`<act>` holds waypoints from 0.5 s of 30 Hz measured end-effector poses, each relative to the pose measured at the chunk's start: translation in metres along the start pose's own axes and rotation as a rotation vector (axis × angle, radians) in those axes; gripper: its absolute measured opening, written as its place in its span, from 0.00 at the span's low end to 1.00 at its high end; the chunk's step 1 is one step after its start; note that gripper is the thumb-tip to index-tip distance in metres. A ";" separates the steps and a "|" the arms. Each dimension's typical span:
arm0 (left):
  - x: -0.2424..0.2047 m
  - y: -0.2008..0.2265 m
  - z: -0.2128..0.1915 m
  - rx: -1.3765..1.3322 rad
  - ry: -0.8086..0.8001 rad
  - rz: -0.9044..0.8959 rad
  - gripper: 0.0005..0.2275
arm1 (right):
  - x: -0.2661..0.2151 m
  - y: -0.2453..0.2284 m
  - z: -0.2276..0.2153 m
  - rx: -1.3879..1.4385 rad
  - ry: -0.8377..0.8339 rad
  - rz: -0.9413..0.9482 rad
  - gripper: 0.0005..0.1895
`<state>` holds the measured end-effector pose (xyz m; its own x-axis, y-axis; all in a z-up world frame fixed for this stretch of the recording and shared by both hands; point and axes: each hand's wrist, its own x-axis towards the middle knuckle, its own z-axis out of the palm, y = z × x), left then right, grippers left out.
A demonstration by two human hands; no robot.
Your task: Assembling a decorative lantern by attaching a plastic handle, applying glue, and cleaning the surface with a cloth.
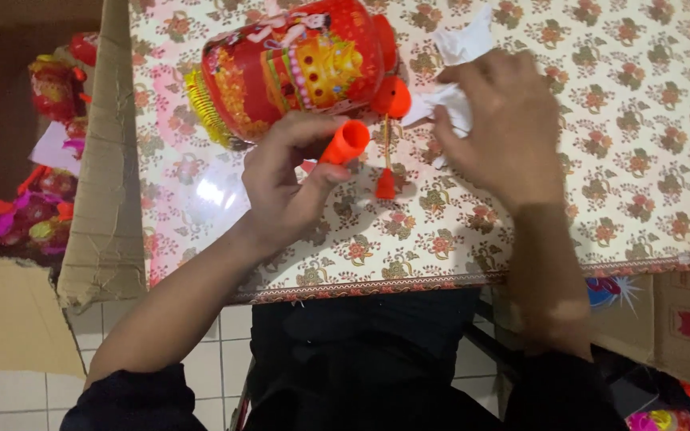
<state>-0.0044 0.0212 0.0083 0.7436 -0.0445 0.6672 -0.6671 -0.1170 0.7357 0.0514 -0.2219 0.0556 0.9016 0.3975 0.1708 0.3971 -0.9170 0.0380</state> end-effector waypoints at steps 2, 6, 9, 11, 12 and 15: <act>-0.004 -0.006 0.001 -0.067 0.015 -0.001 0.17 | 0.005 0.009 0.001 -0.019 -0.082 0.013 0.22; -0.003 0.005 0.003 -0.080 0.026 -0.094 0.25 | 0.003 0.024 0.000 -0.004 -0.194 -0.026 0.31; -0.001 -0.006 0.007 -0.067 0.110 0.071 0.20 | 0.005 0.021 0.003 -0.019 -0.188 0.023 0.30; -0.004 -0.011 0.002 0.058 0.101 0.182 0.18 | 0.003 0.015 0.005 -0.030 -0.111 0.023 0.27; -0.004 -0.014 -0.001 0.180 0.093 0.288 0.18 | 0.004 0.011 0.006 -0.043 -0.041 0.024 0.26; 0.001 0.001 0.009 0.117 0.084 0.446 0.15 | -0.005 0.004 0.018 0.002 0.128 -0.077 0.19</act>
<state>-0.0033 0.0123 0.0087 0.3756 -0.0359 0.9261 -0.9076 -0.2163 0.3598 0.0520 -0.2270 0.0371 0.8395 0.4587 0.2914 0.4643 -0.8840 0.0540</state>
